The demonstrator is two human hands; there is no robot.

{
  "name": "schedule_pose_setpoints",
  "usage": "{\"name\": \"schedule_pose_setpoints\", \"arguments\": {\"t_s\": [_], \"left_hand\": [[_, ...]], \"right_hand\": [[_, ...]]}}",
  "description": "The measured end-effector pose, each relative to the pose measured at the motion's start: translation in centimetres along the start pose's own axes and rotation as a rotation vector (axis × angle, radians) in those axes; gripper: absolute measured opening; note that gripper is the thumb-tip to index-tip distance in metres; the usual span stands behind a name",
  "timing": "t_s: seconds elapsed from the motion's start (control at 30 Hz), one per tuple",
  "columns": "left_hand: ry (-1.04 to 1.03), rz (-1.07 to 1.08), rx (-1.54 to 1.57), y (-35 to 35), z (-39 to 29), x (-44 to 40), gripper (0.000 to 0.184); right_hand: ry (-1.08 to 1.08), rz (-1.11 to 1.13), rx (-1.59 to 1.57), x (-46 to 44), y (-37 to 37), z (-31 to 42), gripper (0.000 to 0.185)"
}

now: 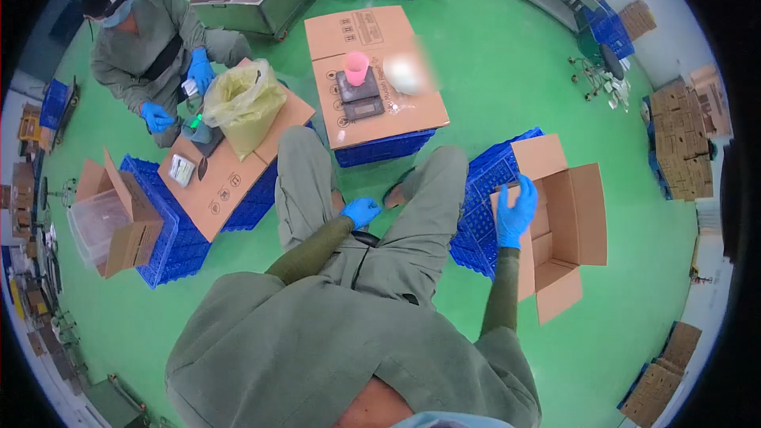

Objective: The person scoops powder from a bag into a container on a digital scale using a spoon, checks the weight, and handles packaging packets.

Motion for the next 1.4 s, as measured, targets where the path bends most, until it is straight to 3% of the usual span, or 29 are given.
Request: {"name": "schedule_pose_setpoints", "arguments": {"t_s": [0.03, 0.1, 0.17, 0.3, 0.43, 0.53, 0.6, 0.83, 0.9, 1.0, 1.2, 1.37, 1.4], "left_hand": [[0.005, -0.014, 0.031, 0.1, 0.1, 0.0, 0.045], [0.011, -0.01, 0.117, 0.0, 0.4, -0.1, 0.044], [0.009, 0.014, 0.166, -0.4, 0.4, -0.5, 0.044], [0.048, 0.109, 0.129, -0.7, -0.2, -0.4, 0.044], [0.105, 0.124, 0.059, 0.2, -1.5, 0.8, 0.044], [-0.053, 0.019, 0.025, -0.4, -1.4, 0.0, 0.046], [-0.018, 0.064, 0.052, -0.6, -1.0, -0.9, 0.047], [0.08, 0.154, 0.107, 1.6, -1.4, -0.9, 0.048], [0.018, 0.113, 0.099, 1.1, -1.2, -0.6, 0.048], [-0.021, 0.122, 0.078, 0.5, -1.1, -0.6, 0.048], [-0.016, 0.137, -0.026, -0.9, 0.4, -2.1, 0.054], [-0.001, 0.074, 0.038, -0.1, 0.8, -0.7, 0.052], [-0.024, 0.051, 0.039, -0.1, 1.0, -1.0, 0.052]], "right_hand": [[-0.063, 0.014, -0.137, -1.7, -1.2, 2.7, 0.046], [0.041, 0.074, -0.175, -2.3, -7.8, 4.3, 0.044], [0.087, 0.32, -0.198, -3.8, -13.7, 8.2, 0.046], [0.172, 0.492, -0.309, -4.3, -28.9, 12.3, 0.06], [0.132, 0.668, -0.205, -7.9, -36.2, 15.0, 0.068], [0.177, 0.707, -0.107, -9.1, -39.7, 15.1, 0.067], [0.207, 0.748, -0.019, -9.0, -41.5, 15.3, 0.064], [0.221, 0.525, -0.079, -7.3, -41.8, 14.7, 0.049], [0.24, 0.484, -0.059, -7.4, -40.8, 15.2, 0.049], [0.149, 0.731, -0.017, -8.6, -40.5, 16.0, 0.054], [0.213, 0.532, -0.23, -5.3, -39.4, 14.8, 0.084], [0.085, 0.438, -0.255, 1.0, -33.8, 13.3, 0.081], [-0.014, 0.453, -0.296, 1.5, -32.2, 13.5, 0.073]]}}
Point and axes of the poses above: each hand's wrist, its own x-axis away from the middle knuckle, its own y-axis out of the back of the hand, z = x × y, the point moved 5 cm from there along -x, towards the middle knuckle, and after that the axes turned 13 degrees about y, right-handed, at the moved point
